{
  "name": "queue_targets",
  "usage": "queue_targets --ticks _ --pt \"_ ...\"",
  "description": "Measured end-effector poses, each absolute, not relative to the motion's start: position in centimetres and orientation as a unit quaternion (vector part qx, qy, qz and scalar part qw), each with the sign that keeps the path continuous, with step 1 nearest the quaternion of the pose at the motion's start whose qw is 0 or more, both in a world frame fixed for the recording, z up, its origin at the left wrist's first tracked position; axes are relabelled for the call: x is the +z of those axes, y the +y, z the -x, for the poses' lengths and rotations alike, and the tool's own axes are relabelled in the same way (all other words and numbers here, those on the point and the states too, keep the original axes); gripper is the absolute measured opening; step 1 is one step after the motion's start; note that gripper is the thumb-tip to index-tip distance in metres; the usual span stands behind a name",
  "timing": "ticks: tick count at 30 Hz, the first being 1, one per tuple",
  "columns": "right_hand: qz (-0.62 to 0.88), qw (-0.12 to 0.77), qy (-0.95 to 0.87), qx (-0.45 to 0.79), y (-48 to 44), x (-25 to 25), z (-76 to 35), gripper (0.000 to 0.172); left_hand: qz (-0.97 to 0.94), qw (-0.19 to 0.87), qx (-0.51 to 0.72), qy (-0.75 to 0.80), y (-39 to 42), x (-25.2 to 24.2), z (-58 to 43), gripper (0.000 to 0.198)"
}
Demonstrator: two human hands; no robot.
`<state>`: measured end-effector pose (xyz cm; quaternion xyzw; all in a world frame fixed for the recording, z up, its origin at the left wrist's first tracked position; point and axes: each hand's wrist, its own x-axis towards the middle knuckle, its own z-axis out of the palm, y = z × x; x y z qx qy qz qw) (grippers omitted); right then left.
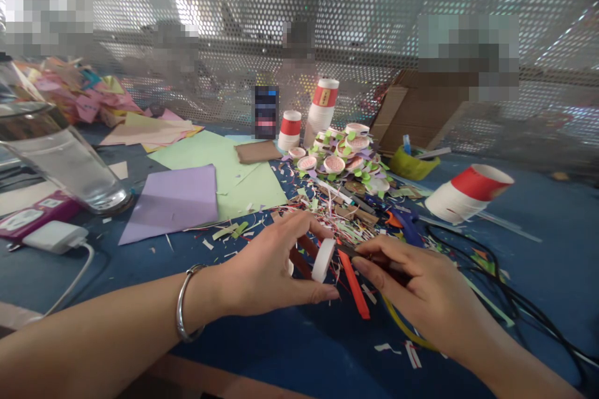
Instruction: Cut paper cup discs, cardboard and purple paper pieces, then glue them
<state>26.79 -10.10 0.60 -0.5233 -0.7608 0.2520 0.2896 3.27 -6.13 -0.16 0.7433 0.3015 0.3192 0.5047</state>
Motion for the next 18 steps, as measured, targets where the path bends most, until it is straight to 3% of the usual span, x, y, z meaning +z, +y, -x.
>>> queue_targets --ticks 18 --pt "0.519 0.267 -0.777 0.236 -9.99 0.79 -27.08 0.022 -0.774 0.476 0.297 0.294 -5.80 -0.05 -2.95 0.047"
